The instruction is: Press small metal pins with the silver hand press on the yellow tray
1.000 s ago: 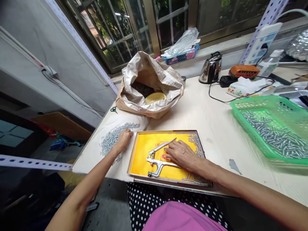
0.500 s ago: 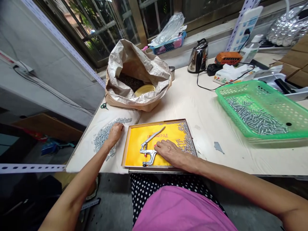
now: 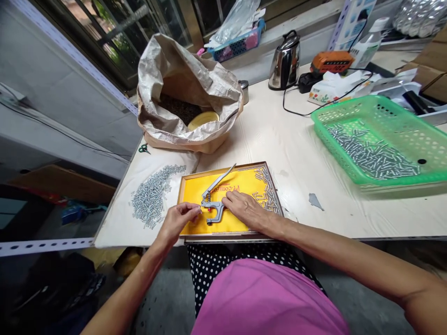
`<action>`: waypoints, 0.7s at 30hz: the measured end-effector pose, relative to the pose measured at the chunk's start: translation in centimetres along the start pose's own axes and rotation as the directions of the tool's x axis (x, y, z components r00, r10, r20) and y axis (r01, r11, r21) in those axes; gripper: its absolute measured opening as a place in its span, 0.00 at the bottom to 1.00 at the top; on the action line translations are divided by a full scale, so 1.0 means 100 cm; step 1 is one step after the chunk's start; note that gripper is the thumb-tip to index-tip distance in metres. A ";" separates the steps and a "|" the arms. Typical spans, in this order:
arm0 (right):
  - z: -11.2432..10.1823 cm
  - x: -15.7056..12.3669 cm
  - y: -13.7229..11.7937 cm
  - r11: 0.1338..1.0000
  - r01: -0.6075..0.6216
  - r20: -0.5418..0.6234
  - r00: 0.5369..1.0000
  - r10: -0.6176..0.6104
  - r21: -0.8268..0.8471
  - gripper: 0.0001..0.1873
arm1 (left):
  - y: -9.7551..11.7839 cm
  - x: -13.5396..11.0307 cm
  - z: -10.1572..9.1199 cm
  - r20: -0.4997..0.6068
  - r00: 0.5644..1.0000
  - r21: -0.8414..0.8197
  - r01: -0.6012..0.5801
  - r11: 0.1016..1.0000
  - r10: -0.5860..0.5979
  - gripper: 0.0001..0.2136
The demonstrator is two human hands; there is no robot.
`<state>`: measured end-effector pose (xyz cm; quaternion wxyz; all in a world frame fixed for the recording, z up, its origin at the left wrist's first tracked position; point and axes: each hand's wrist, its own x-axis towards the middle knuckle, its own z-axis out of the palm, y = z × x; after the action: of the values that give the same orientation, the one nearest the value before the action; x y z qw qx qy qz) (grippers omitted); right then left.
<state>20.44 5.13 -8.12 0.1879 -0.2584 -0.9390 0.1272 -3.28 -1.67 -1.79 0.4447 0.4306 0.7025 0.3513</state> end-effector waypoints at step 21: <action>0.009 -0.003 -0.003 0.997 0.023 0.001 1.000 -0.023 -0.073 0.10 | -0.012 0.004 0.022 0.098 0.978 0.159 0.169 0.973 -0.186 0.16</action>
<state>20.17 4.62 -8.94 0.1796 -0.2544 -0.9459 0.0910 -1.72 -1.50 -3.73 0.4795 0.4174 0.7364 0.2314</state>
